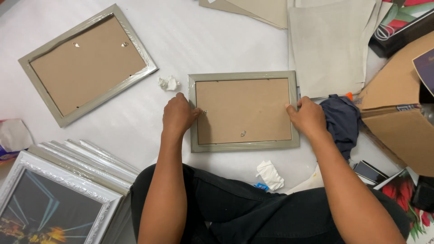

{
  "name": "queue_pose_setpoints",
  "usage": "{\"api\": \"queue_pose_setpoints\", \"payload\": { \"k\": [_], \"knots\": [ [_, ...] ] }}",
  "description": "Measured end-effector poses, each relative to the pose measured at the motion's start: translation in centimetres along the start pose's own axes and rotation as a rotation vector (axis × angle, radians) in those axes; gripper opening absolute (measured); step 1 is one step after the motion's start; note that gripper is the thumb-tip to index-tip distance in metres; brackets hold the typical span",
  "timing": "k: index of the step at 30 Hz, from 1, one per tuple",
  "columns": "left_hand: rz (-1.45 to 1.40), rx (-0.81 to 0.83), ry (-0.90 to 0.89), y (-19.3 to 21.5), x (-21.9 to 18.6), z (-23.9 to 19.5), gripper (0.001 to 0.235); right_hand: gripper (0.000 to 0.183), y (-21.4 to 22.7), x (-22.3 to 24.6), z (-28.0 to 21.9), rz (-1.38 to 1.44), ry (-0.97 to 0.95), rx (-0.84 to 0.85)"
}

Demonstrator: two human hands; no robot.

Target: Framing a picture by cleaning the frame, inserting the artwork and backboard, and securing it.

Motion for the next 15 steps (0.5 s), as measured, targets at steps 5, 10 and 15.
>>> {"api": "queue_pose_setpoints", "payload": {
  "k": [5,10,15],
  "knots": [
    [-0.081,0.056,-0.023,-1.2,-0.8,-0.4,0.025,0.053,-0.8,-0.5,1.5,-0.023,-0.021,0.037],
    [-0.094,-0.002,-0.047,-0.8,-1.7,-0.7,0.024,0.054,-0.9,-0.8,1.8,0.003,-0.032,0.033],
    [-0.033,0.072,-0.031,-2.1,-1.4,-0.5,0.024,0.054,-0.4,-0.4,1.4,-0.012,-0.037,0.054]
  ]
}}
Point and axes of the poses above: each hand's wrist, its own z-axis towards the middle knuckle, its own y-axis out of the back of the hand, x = y × z, the point moved 2 cm from there along z, towards the middle knuckle, and after that the axes turned 9 degrees about -y, right-handed, at the moved point
